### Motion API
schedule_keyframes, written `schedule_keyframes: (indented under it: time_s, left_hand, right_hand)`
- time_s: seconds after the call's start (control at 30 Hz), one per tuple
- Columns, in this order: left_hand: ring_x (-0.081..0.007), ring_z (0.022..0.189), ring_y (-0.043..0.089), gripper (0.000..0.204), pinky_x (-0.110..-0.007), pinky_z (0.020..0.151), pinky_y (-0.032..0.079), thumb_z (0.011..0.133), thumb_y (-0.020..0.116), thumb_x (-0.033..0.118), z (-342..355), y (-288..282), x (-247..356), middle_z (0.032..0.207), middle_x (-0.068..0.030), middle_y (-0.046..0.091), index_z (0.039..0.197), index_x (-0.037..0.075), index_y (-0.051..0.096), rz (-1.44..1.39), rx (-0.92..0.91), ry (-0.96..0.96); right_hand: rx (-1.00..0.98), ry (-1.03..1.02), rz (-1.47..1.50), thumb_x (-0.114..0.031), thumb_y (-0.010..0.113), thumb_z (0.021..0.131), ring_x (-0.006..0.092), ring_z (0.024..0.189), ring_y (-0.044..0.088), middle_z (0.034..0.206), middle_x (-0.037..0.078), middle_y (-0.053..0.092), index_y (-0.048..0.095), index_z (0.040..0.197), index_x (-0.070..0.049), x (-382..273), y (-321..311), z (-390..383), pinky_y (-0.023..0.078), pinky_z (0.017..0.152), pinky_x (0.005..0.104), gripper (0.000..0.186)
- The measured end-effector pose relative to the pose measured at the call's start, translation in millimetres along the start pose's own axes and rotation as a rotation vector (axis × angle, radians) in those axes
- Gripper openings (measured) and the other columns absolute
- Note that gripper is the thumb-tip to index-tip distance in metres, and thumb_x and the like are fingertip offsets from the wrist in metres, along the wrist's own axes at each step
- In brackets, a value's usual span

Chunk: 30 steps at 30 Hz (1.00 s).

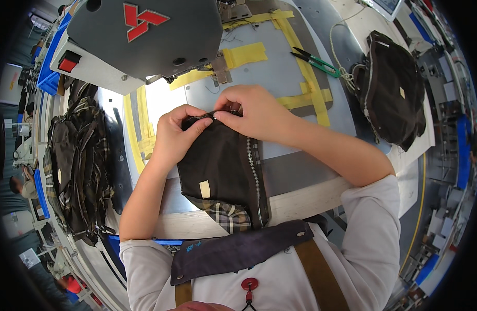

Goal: The person operates an industrial sewing machine to stitch the edges of dark brown fabric bags. They repeatedly align the bag edges under the needle, sew short seams, and trim the excess thread with scissors. The process is repeated for multiple bags in a production line setting.

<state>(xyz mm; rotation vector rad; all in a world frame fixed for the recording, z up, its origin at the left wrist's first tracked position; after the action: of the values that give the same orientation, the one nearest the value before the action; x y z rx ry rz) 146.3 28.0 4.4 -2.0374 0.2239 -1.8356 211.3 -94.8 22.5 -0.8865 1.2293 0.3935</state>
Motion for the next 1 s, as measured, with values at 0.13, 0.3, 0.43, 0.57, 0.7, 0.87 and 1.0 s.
schedule_keyframes:
  time_s: [0.13, 0.3, 0.43, 0.57, 0.7, 0.87, 1.0]
  left_hand:
    - [-0.0119, 0.078, 0.064, 0.013, -0.025, 0.074, 0.05, 0.083, 0.073, 0.008, -0.4, 6.4, 6.2, 0.084, -0.0067, 0.071, 0.091, -0.001, 0.068, 0.054, -0.011, 0.056]
    - [-0.0105, 0.077, 0.062, 0.014, -0.025, 0.072, 0.049, 0.085, 0.072, 0.009, 0.1, 1.8, -5.6, 0.083, -0.0037, 0.069, 0.093, 0.0, 0.066, -0.111, 0.026, 0.019]
    - [-0.0092, 0.075, 0.059, 0.013, -0.024, 0.071, 0.049, 0.086, 0.071, 0.008, 1.9, -0.4, -9.5, 0.083, -0.0026, 0.066, 0.094, 0.0, 0.064, -0.167, 0.042, 0.029]
    - [-0.0084, 0.075, 0.058, 0.011, -0.024, 0.071, 0.048, 0.087, 0.069, 0.007, 2.5, -4.6, -6.7, 0.083, -0.0031, 0.066, 0.093, 0.0, 0.064, -0.178, 0.09, 0.05]
    - [-0.0095, 0.078, 0.06, 0.01, -0.024, 0.073, 0.049, 0.087, 0.068, 0.006, 0.1, -2.9, -3.2, 0.083, -0.0039, 0.067, 0.093, -0.001, 0.063, -0.167, 0.078, 0.04]
    - [-0.0106, 0.078, 0.062, 0.01, -0.024, 0.074, 0.049, 0.086, 0.069, 0.005, 0.1, 9.3, 0.8, 0.083, -0.0051, 0.068, 0.092, -0.001, 0.064, -0.088, -0.036, 0.033]
    - [-0.0109, 0.077, 0.063, 0.011, -0.025, 0.074, 0.05, 0.084, 0.071, 0.006, 1.0, 9.6, -1.2, 0.083, -0.0053, 0.069, 0.091, -0.001, 0.065, -0.027, -0.025, -0.016]
  right_hand:
    - [-0.044, -0.012, -0.034, -0.014, 0.07, 0.083, 0.0161, 0.069, 0.06, 0.078, 0.008, 0.064, 0.067, 0.088, -0.003, 1.3, 4.6, 3.2, 0.049, 0.063, 0.0287, 0.013]
    - [-0.044, -0.002, -0.031, -0.014, 0.072, 0.083, 0.0117, 0.072, 0.059, 0.081, 0.005, 0.063, 0.065, 0.09, -0.002, 7.4, 1.3, 3.1, 0.048, 0.064, 0.0259, 0.015]
    - [-0.088, 0.058, -0.126, -0.012, 0.073, 0.083, 0.0074, 0.072, 0.055, 0.079, 0.002, 0.06, 0.063, 0.088, -0.002, 9.9, 2.4, 3.2, 0.045, 0.062, 0.0234, 0.015]
    - [0.032, 0.123, 0.084, -0.017, 0.073, 0.08, 0.0139, 0.067, 0.056, 0.077, 0.008, 0.06, 0.062, 0.083, 0.001, 24.4, 3.3, -5.1, 0.046, 0.063, 0.0294, 0.021]
    - [0.058, 0.141, 0.087, -0.015, 0.071, 0.082, 0.0142, 0.067, 0.056, 0.079, 0.009, 0.06, 0.062, 0.083, 0.001, 18.8, 0.4, -10.8, 0.046, 0.063, 0.0297, 0.019]
    - [0.046, -0.031, 0.015, -0.015, 0.069, 0.085, 0.0151, 0.071, 0.06, 0.081, 0.009, 0.064, 0.065, 0.089, 0.0, 2.7, 2.5, -5.3, 0.048, 0.064, 0.0295, 0.016]
    - [0.005, 0.068, 0.05, -0.015, 0.068, 0.085, 0.0161, 0.071, 0.061, 0.08, 0.008, 0.065, 0.066, 0.09, -0.001, 12.6, 4.3, -1.5, 0.049, 0.065, 0.0295, 0.015]
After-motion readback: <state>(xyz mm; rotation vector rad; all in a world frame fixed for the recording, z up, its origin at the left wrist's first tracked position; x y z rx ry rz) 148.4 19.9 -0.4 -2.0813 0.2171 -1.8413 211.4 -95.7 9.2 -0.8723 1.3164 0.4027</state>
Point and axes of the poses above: each hand's wrist, its own z-axis towards the middle knuckle, its own y-axis out of the palm, x = y × z, the point moved 10 cm from there along z, towards the middle knuckle
